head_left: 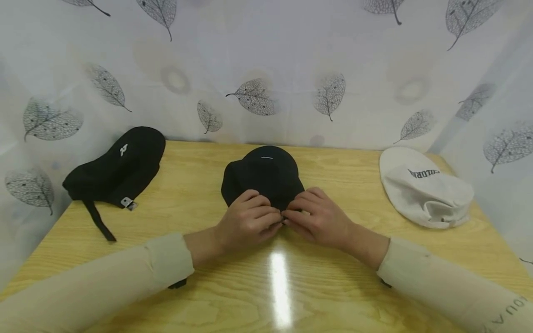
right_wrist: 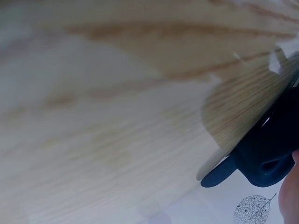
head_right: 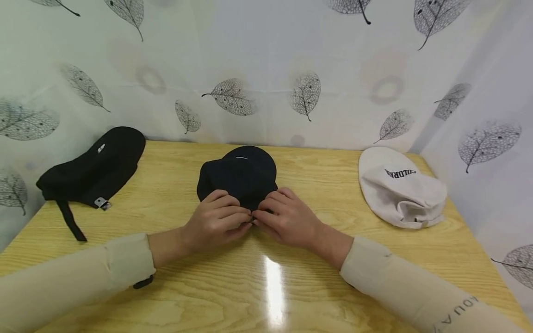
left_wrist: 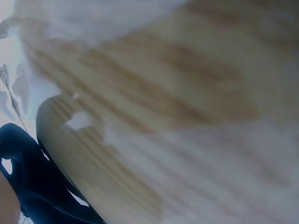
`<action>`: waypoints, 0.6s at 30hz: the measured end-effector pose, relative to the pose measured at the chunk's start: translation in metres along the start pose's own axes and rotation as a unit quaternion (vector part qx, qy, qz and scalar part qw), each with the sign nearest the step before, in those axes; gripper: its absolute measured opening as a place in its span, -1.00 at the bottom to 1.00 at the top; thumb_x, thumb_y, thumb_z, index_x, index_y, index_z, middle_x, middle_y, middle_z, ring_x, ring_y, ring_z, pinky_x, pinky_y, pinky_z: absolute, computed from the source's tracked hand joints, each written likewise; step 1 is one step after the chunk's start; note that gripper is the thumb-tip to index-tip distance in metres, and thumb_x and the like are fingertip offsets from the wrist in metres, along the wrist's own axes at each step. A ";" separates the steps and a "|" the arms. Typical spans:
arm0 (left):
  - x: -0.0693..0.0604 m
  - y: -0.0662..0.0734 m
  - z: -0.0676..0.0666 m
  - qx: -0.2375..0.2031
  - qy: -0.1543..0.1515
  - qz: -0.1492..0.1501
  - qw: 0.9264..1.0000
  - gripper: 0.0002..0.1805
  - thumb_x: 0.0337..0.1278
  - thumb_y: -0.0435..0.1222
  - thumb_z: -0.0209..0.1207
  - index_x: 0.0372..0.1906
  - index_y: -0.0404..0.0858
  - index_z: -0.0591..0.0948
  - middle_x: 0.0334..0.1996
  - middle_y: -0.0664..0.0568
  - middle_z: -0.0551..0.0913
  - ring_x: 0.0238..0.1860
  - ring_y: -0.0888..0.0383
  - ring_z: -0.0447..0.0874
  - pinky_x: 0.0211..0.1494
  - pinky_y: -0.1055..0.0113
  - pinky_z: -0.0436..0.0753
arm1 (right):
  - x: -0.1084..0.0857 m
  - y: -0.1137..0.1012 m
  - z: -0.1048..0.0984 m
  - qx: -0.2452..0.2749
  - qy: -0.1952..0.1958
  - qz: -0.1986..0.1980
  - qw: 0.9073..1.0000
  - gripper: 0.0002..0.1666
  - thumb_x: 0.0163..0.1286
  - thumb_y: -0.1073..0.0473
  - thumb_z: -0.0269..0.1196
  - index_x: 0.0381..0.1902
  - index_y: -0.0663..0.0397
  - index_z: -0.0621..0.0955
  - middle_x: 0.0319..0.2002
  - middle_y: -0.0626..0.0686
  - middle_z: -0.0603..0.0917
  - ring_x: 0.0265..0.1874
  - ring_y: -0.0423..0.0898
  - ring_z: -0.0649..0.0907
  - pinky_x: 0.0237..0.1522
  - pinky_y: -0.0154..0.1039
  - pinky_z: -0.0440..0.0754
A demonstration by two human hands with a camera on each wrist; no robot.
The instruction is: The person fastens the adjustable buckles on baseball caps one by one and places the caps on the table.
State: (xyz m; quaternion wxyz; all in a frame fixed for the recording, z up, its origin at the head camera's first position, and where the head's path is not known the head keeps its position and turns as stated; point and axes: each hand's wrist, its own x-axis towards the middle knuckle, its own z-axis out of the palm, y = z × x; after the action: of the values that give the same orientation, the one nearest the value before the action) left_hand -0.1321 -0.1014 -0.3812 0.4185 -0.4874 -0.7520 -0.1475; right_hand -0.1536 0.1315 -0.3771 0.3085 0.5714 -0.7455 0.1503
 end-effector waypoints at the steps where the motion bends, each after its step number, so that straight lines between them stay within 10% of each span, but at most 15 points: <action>1: 0.000 0.000 0.000 -0.001 0.000 0.001 1.000 -0.91 -0.02 -0.26 0.43 -0.37 -0.17 0.79 -0.40 0.13 0.80 -0.34 0.16 0.68 -0.13 0.26 0.59 | -0.001 0.000 0.000 -0.001 0.000 0.000 1.000 -0.73 0.49 0.05 0.18 -0.24 0.05 0.75 -0.30 -0.01 0.71 -0.25 -0.04 0.65 -0.08 -0.08 0.57; 18: -0.001 -0.001 -0.001 -0.003 0.001 -0.005 1.000 -0.87 -0.08 -0.29 0.47 -0.33 -0.17 0.83 -0.39 0.10 0.81 -0.36 0.18 0.71 -0.17 0.29 0.60 | -0.002 0.003 0.000 -0.013 0.037 0.013 0.999 -0.70 0.43 0.07 0.18 -0.38 0.05 0.76 -0.36 0.01 0.69 -0.32 -0.02 0.63 -0.14 -0.05 0.53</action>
State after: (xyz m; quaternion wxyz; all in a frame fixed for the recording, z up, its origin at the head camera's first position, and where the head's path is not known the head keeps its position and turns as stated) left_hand -0.1326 -0.1034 -0.3813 0.4172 -0.4848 -0.7535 -0.1521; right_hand -0.1560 0.1332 -0.3781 0.3418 0.5512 -0.7429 0.1657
